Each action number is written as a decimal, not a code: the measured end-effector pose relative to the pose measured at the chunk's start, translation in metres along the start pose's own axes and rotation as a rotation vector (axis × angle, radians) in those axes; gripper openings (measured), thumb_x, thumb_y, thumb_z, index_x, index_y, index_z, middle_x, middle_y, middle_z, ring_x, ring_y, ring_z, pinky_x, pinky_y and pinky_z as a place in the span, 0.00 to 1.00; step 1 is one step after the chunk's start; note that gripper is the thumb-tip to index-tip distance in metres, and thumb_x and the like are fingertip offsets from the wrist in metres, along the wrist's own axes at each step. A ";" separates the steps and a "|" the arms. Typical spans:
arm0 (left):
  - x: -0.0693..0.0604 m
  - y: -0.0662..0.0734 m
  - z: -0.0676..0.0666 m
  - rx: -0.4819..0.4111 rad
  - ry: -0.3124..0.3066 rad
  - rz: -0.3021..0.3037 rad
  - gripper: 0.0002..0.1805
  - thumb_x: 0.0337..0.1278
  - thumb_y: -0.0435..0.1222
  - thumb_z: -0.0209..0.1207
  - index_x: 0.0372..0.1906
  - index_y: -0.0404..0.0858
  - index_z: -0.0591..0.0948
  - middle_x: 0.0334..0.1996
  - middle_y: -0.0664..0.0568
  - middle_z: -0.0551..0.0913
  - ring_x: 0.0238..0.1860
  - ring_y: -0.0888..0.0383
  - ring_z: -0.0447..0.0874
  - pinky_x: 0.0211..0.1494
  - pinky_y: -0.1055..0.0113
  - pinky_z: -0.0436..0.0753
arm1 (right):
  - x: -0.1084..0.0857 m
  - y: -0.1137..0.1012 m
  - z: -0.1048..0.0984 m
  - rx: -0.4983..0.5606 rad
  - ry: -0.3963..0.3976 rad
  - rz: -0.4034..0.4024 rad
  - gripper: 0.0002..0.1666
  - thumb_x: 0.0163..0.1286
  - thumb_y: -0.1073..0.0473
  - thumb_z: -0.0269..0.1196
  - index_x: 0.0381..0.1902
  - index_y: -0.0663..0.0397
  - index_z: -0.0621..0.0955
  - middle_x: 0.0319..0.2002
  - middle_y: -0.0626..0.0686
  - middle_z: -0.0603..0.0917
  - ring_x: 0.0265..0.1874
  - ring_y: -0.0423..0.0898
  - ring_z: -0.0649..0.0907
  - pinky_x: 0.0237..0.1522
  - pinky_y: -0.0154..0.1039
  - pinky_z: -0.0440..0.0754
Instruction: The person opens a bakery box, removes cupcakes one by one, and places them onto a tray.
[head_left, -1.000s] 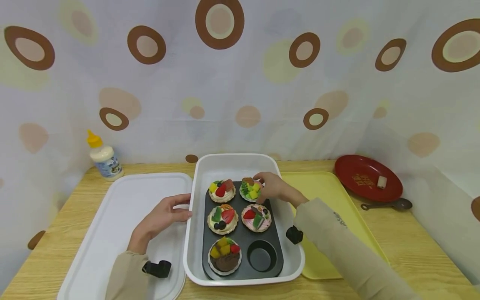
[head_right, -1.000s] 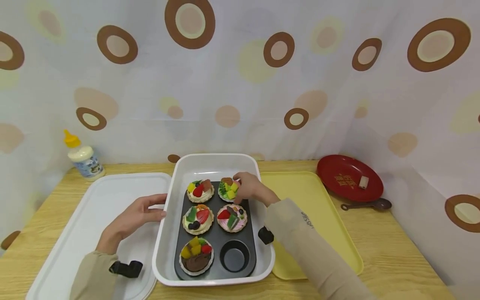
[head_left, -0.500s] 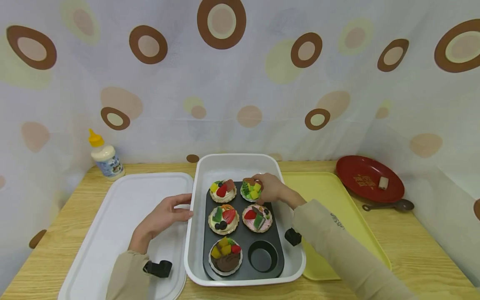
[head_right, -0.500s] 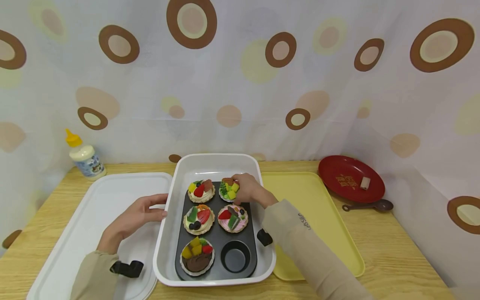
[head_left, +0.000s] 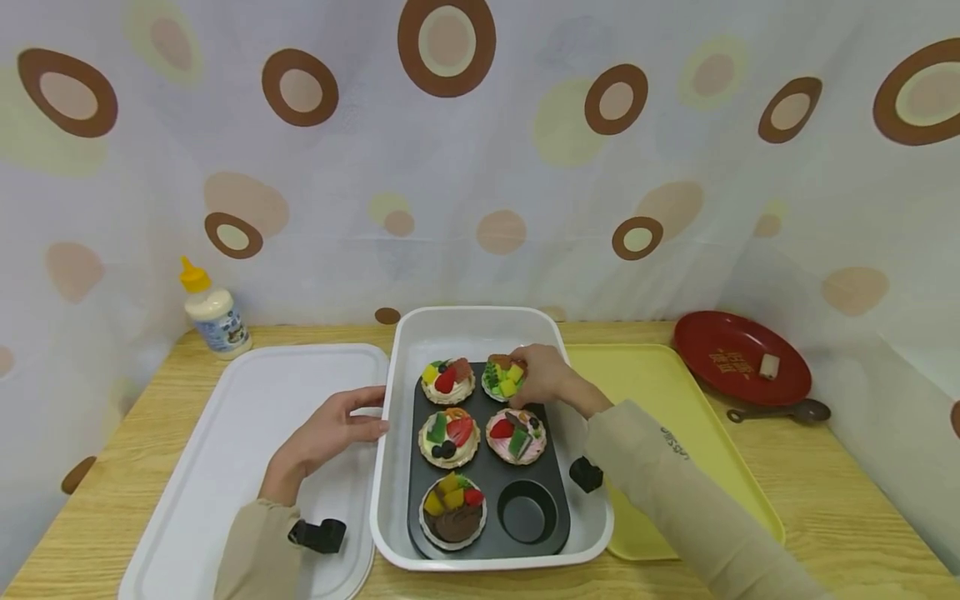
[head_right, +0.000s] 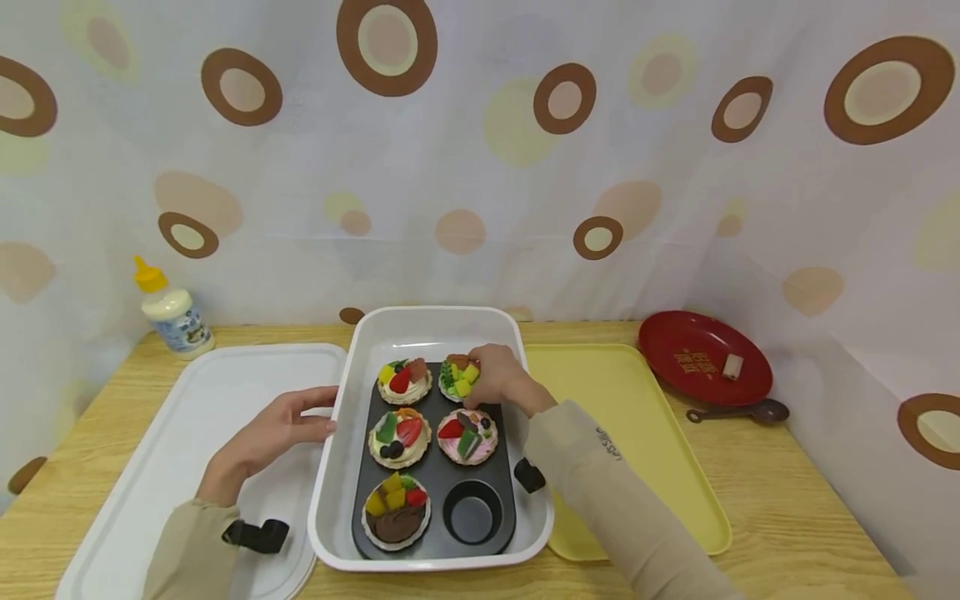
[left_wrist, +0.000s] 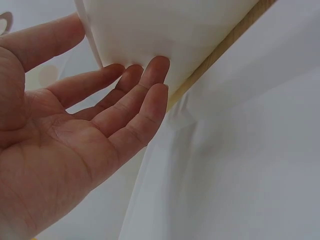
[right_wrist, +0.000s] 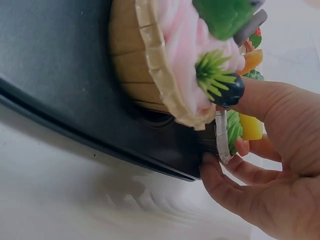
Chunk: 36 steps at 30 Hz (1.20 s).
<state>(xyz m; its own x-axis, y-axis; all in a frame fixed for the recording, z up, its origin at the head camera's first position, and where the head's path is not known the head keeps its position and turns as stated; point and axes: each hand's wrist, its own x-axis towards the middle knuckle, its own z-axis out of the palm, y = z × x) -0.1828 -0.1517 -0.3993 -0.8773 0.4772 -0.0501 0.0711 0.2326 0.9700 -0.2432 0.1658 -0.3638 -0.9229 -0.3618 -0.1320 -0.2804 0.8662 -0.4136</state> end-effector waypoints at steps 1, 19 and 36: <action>0.000 0.000 0.000 -0.001 -0.001 0.001 0.33 0.62 0.31 0.58 0.68 0.22 0.61 0.64 0.29 0.66 0.58 0.37 0.75 0.53 0.58 0.79 | 0.000 0.000 0.000 -0.004 0.006 0.000 0.34 0.43 0.59 0.75 0.50 0.64 0.80 0.34 0.54 0.80 0.31 0.48 0.74 0.32 0.38 0.73; 0.002 -0.002 -0.001 0.004 0.008 -0.018 0.33 0.61 0.32 0.59 0.68 0.24 0.62 0.64 0.30 0.68 0.57 0.38 0.76 0.52 0.56 0.80 | -0.001 -0.001 0.006 0.109 0.077 0.097 0.38 0.42 0.59 0.75 0.54 0.67 0.78 0.44 0.58 0.82 0.37 0.49 0.77 0.42 0.43 0.79; 0.002 -0.003 -0.002 -0.016 -0.022 -0.004 0.33 0.62 0.31 0.58 0.68 0.23 0.61 0.64 0.29 0.66 0.58 0.38 0.74 0.51 0.59 0.80 | -0.001 0.001 0.008 0.166 0.084 0.165 0.41 0.42 0.58 0.75 0.56 0.68 0.77 0.47 0.60 0.81 0.39 0.51 0.77 0.44 0.45 0.79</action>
<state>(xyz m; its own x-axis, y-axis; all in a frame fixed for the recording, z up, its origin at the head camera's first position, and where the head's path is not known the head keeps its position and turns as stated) -0.1856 -0.1529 -0.4021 -0.8671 0.4946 -0.0593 0.0597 0.2213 0.9734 -0.2405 0.1643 -0.3716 -0.9732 -0.1839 -0.1378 -0.0829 0.8402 -0.5359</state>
